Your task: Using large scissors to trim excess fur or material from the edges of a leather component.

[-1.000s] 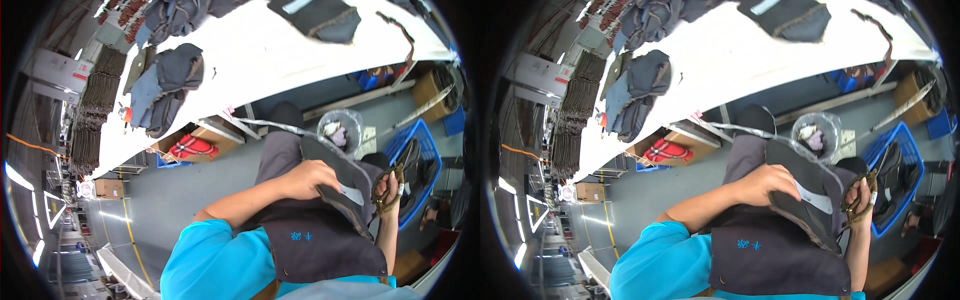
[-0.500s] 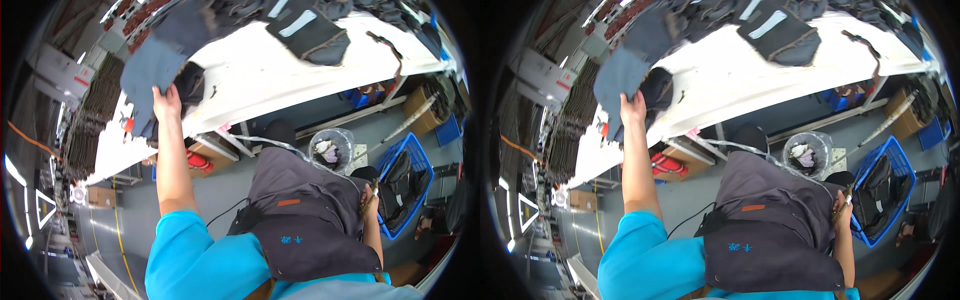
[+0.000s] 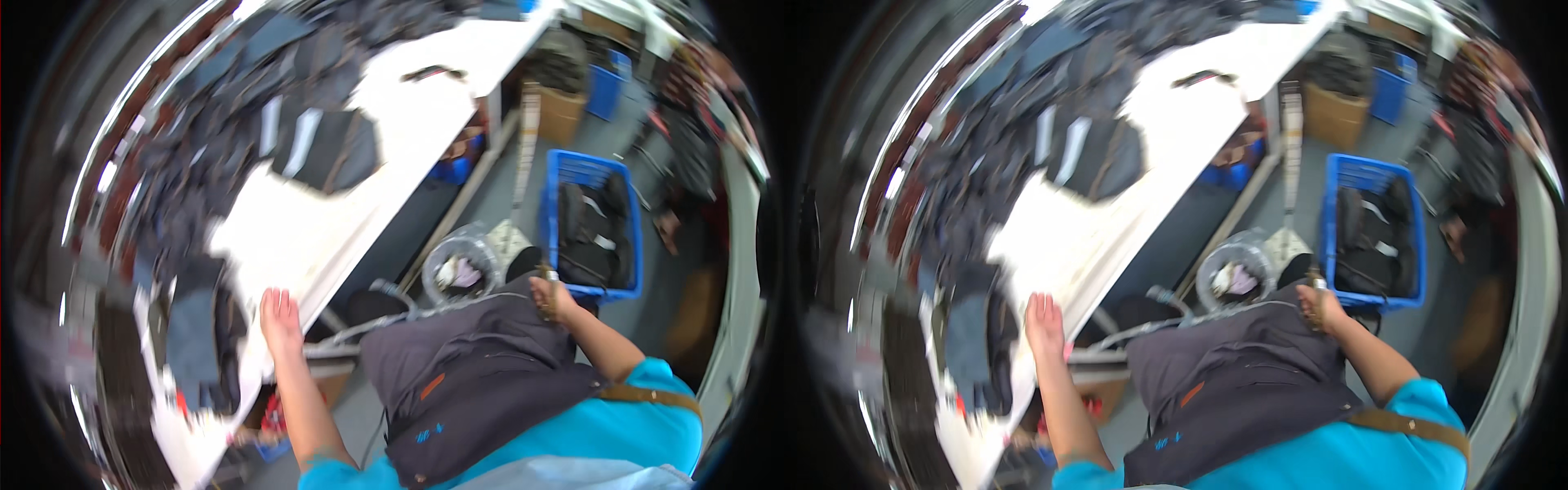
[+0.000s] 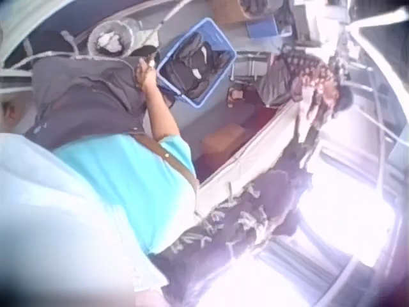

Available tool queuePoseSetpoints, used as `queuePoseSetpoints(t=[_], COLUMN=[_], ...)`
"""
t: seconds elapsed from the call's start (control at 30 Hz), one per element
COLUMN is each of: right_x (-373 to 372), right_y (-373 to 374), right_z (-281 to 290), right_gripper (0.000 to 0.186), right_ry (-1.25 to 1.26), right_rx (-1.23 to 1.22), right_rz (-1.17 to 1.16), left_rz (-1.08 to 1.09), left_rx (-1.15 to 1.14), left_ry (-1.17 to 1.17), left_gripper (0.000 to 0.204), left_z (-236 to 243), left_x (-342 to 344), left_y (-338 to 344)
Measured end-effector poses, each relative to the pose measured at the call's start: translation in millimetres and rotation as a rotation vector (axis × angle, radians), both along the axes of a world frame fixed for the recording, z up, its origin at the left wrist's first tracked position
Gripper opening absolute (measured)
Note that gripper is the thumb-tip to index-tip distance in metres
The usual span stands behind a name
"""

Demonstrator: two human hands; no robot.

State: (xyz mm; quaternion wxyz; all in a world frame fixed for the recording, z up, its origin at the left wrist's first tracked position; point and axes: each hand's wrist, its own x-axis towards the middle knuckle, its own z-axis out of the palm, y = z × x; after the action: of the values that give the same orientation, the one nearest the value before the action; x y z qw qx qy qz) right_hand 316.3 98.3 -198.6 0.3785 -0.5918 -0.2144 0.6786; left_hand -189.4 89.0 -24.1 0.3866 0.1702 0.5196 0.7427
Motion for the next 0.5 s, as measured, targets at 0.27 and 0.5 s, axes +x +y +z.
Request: queuePoseSetpoints(t=[0.27,0.5], right_x=[-7,2], right_y=[2,-2], right_z=[-11,-3], right_gripper=[0.023,0.023], right_ry=[-0.075,-0.111], right_rx=[0.084,0.029], right_rz=[0.035,0.070], left_rz=[-0.267,0.020], left_rx=[-0.009,-0.318], left_ry=[1.292,1.842], left_gripper=[0.064,0.079], left_z=[5,14], left_x=[119,139], left_y=[122,221])
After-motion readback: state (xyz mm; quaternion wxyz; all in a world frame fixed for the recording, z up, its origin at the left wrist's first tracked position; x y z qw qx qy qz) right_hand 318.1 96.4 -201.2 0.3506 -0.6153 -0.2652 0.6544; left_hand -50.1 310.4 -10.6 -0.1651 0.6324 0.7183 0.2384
